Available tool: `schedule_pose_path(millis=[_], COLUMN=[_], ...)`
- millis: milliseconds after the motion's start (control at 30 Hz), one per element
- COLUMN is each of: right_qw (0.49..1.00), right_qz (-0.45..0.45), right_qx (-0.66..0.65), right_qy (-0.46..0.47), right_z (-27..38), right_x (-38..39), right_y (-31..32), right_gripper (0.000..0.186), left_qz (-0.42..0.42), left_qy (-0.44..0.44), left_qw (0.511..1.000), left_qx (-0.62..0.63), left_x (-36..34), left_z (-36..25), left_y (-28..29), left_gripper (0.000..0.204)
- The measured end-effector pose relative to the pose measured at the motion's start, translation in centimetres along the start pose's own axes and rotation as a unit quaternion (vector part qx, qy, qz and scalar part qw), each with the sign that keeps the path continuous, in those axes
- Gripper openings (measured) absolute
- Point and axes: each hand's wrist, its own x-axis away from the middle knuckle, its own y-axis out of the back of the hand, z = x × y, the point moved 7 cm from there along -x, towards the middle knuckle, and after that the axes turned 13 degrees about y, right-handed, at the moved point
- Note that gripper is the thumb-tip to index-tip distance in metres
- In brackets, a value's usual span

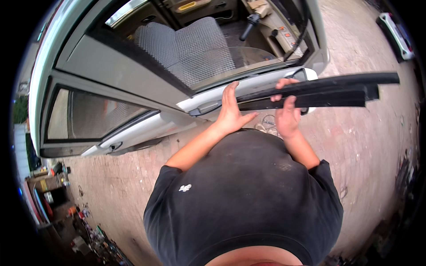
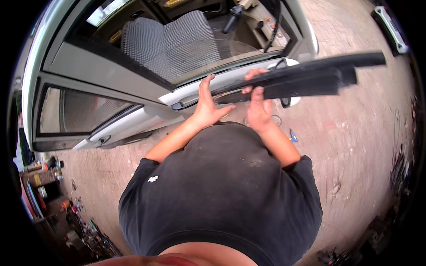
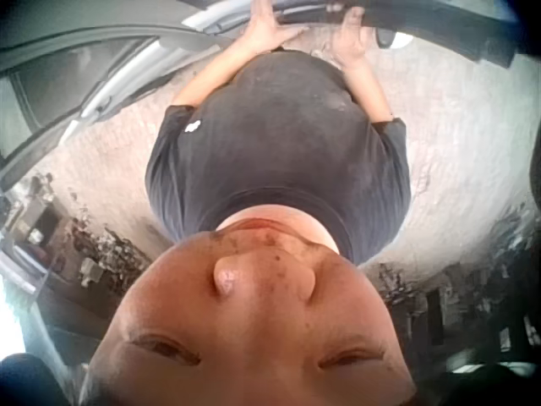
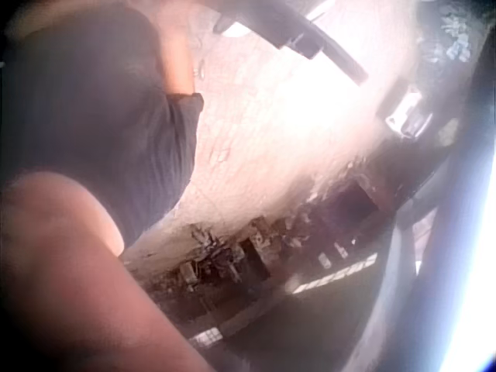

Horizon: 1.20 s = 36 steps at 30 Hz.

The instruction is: The person installs a black rubber weather seal along the edges of a white car door. They first fit the seal along the exterior door frame, then move to the interior side to press the seal into the door channel, ensuring it is seated along the entire perimeter.

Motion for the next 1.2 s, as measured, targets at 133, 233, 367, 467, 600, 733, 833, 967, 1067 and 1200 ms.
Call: schedule_pose_path(millis=[133,233,367,467,600,733,833,967,1067,1200], right_qw=[0.997,0.997,0.991,0.985,0.99,0.986,0.967,0.92,0.912,0.937], right_qz=[-0.066,-0.049,-0.068,-0.087,-0.096,-0.124,-0.129,-0.23,-0.29,-0.226], right_qx=[-0.022,-0.046,-0.111,-0.146,-0.1,-0.002,0.125,0.223,0.215,0.218], right_qy=[0.04,0.038,0.014,-0.009,-0.014,0.107,0.183,0.225,0.194,0.152], right_z=[1.1,1.3,0.7,0.1,0.4,2.5,5.1,9.7,11.2,9.7], right_x=[-0.4,-0.5,-0.1,-0.1,-0.5,-2.6,-3.7,-3.7,-3.3,-2.5], right_y=[1.4,0.4,-0.2,0.3,1.1,3.7,9.2,13.4,14.8,14.7], right_gripper=[0.055,0.055,0.049,0.045,0.046,0.046,0.037,0.026,0.039,0.039], left_qz=[-0.125,-0.222,-0.128,-0.069,-0.019,-0.003,-0.038,-0.057,-0.019,0.043], left_qy=[-0.228,-0.319,-0.25,-0.159,-0.024,0.032,0.08,0.087,0.092,0.117], left_qw=[0.964,0.913,0.956,0.984,0.999,0.999,0.996,0.981,0.976,0.979], left_qx=[-0.061,-0.126,-0.087,-0.032,0.016,0.035,-0.012,-0.164,-0.198,-0.163], left_x=[1.9,3.4,3.0,2.2,2.8,5.0,6.5,6.6,5.7,3.7], left_z=[-1.6,-2.6,-1.8,0.2,4.0,6.2,8.8,10.7,11.6,11.5], left_y=[0.5,0.9,0.5,0.8,-0.1,2.4,6.0,10.5,11.1,10.4], left_gripper=[0.089,0.064,0.052,0.051,0.045,0.042,0.044,0.045,0.041,0.034])
